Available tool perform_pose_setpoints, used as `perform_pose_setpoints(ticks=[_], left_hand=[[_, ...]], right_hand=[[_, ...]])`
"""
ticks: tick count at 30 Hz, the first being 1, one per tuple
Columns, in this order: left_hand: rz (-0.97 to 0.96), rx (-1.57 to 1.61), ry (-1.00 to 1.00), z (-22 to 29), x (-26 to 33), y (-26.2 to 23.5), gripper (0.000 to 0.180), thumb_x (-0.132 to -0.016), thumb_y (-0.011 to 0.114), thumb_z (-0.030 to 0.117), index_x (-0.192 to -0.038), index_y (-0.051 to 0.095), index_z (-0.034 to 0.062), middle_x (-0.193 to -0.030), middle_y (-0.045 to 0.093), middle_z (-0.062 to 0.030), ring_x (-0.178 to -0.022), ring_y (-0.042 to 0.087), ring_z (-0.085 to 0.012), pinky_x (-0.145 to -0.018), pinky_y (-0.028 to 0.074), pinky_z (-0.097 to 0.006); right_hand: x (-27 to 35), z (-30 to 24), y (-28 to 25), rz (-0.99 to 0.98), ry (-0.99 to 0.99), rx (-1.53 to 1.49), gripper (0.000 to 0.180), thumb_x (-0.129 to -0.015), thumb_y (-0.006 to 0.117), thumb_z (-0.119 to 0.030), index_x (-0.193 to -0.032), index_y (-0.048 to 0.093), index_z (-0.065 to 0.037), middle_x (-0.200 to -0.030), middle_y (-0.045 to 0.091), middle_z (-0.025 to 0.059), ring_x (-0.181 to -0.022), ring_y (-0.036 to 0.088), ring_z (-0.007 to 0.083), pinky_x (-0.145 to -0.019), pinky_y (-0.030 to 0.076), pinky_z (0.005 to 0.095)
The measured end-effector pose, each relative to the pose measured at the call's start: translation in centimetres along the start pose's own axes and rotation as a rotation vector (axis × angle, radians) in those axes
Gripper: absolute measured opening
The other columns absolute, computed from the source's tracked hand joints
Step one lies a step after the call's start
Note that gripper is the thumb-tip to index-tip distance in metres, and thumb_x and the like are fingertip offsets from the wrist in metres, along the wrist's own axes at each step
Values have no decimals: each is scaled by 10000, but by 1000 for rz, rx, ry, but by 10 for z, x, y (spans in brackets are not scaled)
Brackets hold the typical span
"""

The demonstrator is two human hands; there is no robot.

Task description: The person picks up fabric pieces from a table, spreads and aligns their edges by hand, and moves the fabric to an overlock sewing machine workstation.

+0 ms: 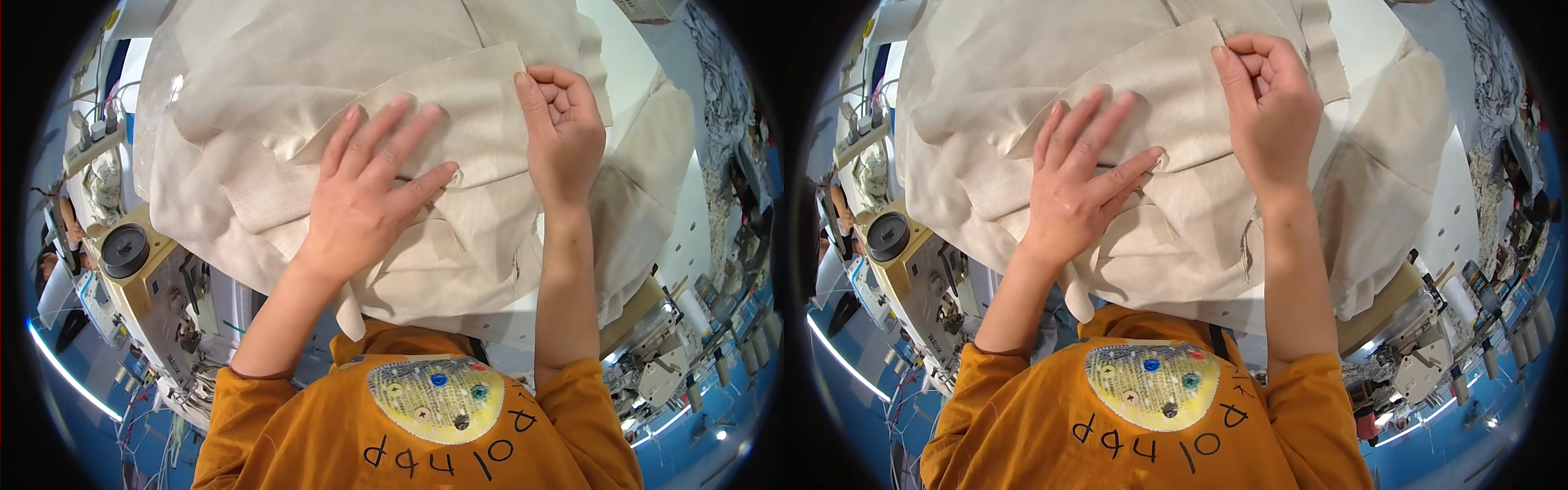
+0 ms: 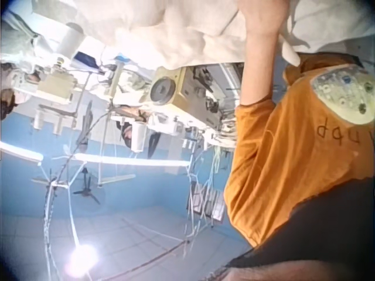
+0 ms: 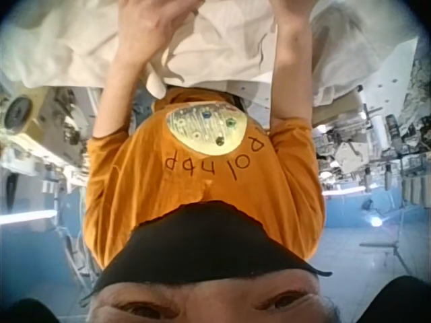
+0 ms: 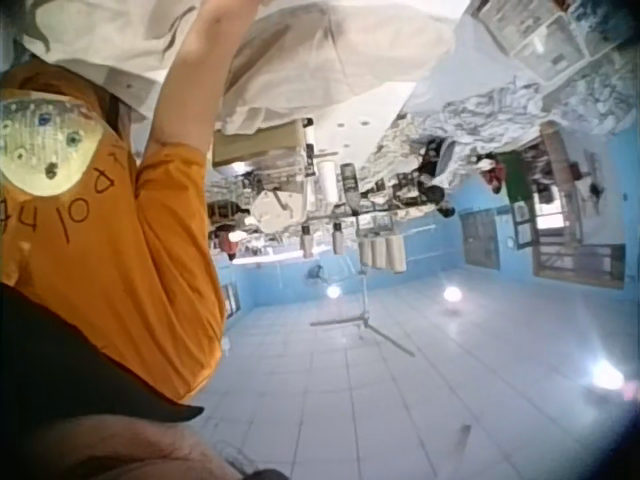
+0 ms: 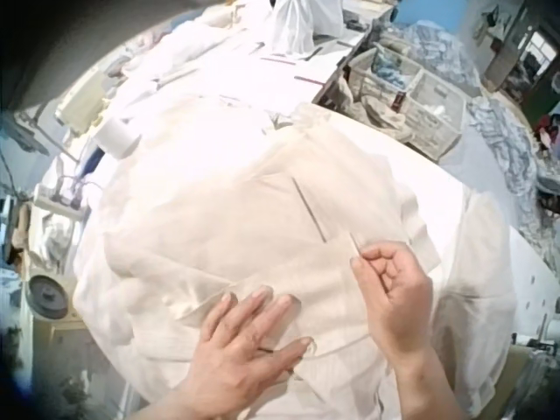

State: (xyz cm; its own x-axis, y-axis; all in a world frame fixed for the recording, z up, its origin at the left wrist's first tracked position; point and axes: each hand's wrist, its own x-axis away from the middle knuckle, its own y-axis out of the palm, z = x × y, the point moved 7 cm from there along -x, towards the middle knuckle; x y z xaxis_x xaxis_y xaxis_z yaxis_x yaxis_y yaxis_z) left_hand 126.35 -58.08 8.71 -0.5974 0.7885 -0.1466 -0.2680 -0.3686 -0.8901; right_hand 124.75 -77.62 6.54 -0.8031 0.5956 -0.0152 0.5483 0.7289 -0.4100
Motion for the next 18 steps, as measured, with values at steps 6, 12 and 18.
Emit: perform_pose_setpoints(ticks=[6,12,18], left_hand=[[18,17,-55,-5,2,1,317,-732,752,220,-1042,732,285,-1449,480,-41,-1367,392,-295,-1118,294,-488],[16,12,-50,-7,3,2,320,-739,756,229,-1053,728,287,-1465,460,-41,-1378,380,-294,-1121,289,-490],[18,22,-47,-7,3,1,311,-742,757,242,-1048,731,292,-1457,468,-44,-1373,385,-303,-1117,295,-499]], right_hand=[[-2,4,2,-26,89,-95,154,-924,670,-148,-947,634,1,-667,605,-33,-561,468,24,-510,369,196],[-1,3,1,-16,69,-52,171,-926,669,-173,-941,640,-4,-660,605,-33,-555,468,26,-508,369,198],[-2,7,0,-7,54,-64,168,-927,668,-179,-935,653,-12,-678,627,-27,-564,493,37,-522,390,204]])
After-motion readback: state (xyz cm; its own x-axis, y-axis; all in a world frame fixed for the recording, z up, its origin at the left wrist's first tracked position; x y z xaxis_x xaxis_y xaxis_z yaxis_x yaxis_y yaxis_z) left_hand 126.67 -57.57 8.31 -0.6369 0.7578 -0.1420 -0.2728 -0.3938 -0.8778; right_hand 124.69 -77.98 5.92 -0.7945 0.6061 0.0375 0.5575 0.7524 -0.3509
